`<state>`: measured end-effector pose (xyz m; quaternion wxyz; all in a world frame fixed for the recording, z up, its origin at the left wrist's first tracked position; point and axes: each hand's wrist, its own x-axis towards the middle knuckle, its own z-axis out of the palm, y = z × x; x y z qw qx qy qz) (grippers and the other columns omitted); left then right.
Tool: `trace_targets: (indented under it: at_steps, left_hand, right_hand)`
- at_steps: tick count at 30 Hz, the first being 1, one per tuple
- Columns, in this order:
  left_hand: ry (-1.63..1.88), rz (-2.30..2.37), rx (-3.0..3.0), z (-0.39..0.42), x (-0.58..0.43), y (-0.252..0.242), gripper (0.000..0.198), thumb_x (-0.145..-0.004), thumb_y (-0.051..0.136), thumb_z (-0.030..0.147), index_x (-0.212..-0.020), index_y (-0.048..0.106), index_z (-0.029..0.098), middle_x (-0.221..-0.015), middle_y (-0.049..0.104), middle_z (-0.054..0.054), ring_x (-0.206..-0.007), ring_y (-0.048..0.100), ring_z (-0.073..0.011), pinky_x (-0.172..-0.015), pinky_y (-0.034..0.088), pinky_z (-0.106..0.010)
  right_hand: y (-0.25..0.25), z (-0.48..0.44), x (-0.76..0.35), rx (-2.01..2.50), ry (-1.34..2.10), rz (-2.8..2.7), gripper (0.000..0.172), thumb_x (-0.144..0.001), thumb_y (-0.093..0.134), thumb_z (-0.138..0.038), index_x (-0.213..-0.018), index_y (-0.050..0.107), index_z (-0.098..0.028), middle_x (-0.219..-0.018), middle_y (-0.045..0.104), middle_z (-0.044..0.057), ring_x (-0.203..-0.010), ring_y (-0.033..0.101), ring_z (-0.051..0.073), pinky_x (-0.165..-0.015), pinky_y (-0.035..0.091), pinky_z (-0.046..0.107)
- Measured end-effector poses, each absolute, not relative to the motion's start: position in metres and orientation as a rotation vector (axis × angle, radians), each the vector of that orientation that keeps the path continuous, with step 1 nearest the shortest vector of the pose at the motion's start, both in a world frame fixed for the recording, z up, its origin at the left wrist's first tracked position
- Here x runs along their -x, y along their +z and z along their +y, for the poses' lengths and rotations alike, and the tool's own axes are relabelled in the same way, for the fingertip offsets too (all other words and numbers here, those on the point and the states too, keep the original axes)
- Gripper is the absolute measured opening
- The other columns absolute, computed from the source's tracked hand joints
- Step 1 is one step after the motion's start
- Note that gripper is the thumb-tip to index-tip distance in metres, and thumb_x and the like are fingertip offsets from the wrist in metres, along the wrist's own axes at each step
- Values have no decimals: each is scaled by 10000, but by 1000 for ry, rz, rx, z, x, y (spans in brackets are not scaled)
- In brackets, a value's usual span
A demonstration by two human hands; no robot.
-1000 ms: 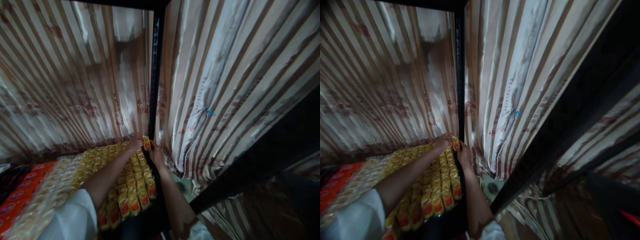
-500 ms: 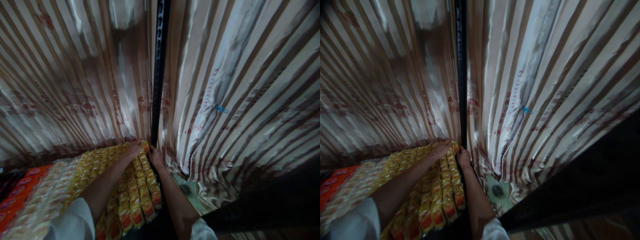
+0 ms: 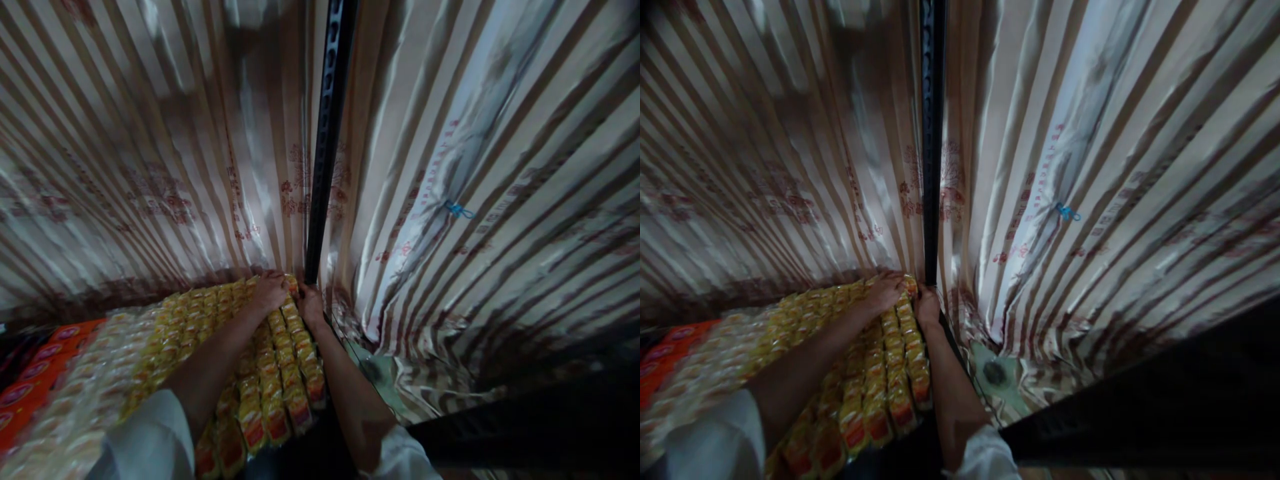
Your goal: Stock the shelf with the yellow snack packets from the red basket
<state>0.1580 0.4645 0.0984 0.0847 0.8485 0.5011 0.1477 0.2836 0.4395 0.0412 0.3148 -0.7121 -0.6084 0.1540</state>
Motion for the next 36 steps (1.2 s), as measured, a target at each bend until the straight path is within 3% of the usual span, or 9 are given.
trace_targets:
  at_steps: [9,16,21,25,28,31,34,36]
  left_hand:
    - [588,1610,-2490,446,-158,118,302,-881,371,183,-924,669,159,-1102,665,-65,-1120,541,-141,-1103,250,-282]
    - [821,1544,-2315,406,-158,128,256,-820,429,125,-913,665,159,-1055,666,-55,-1064,559,-155,-1007,395,-278]
    - [927,1388,-2089,343,-161,141,290,-804,426,92,-960,658,171,-1057,672,-41,-1026,588,-142,-974,417,-256]
    - [911,1313,-1859,260,-155,141,279,-856,404,174,-984,651,200,-1018,687,-28,-952,616,-145,-889,464,-256]
    - [840,1251,-1686,190,-139,117,285,-858,393,209,-968,655,196,-957,692,-41,-900,628,-151,-813,484,-247]
    - [547,1310,-1503,127,-115,72,274,-797,413,156,-856,678,192,-858,701,-34,-819,634,-165,-767,486,-263]
    - [369,1430,-1256,80,-88,23,263,-752,436,116,-812,682,186,-865,708,-28,-831,635,-175,-775,479,-274]
    - [269,1502,-1085,62,-74,-4,225,-714,492,106,-790,687,189,-818,708,-19,-823,638,-185,-757,480,-275]
  right_hand:
    - [40,439,-286,1752,530,-1528,440,-793,543,-122,-1230,558,-168,-1087,674,79,-965,633,163,-872,469,236]
    - [56,418,-287,1758,543,-1488,445,-821,443,-93,-1251,543,-155,-1174,642,82,-1054,608,166,-923,448,253]
    - [73,397,-290,1767,561,-1400,429,-830,380,-107,-1219,560,-91,-1210,614,122,-1117,572,173,-971,416,275]
    - [87,356,-291,1593,567,-1271,371,-853,392,-195,-1152,587,-95,-1129,651,120,-1035,606,174,-942,444,302]
    - [91,295,-284,1371,575,-1201,351,-874,426,-316,-1123,582,-124,-1045,671,99,-939,631,164,-863,490,293]
    - [89,217,-269,1257,630,-1239,286,-877,457,-350,-1020,622,-167,-910,680,61,-826,637,152,-767,507,270]
    - [74,143,-250,1214,879,-1520,258,-878,449,-326,-875,663,-182,-749,670,34,-708,622,139,-681,494,236]
    - [55,110,-238,1271,1124,-1822,245,-866,455,-288,-854,678,-189,-794,689,42,-735,627,143,-711,483,232]
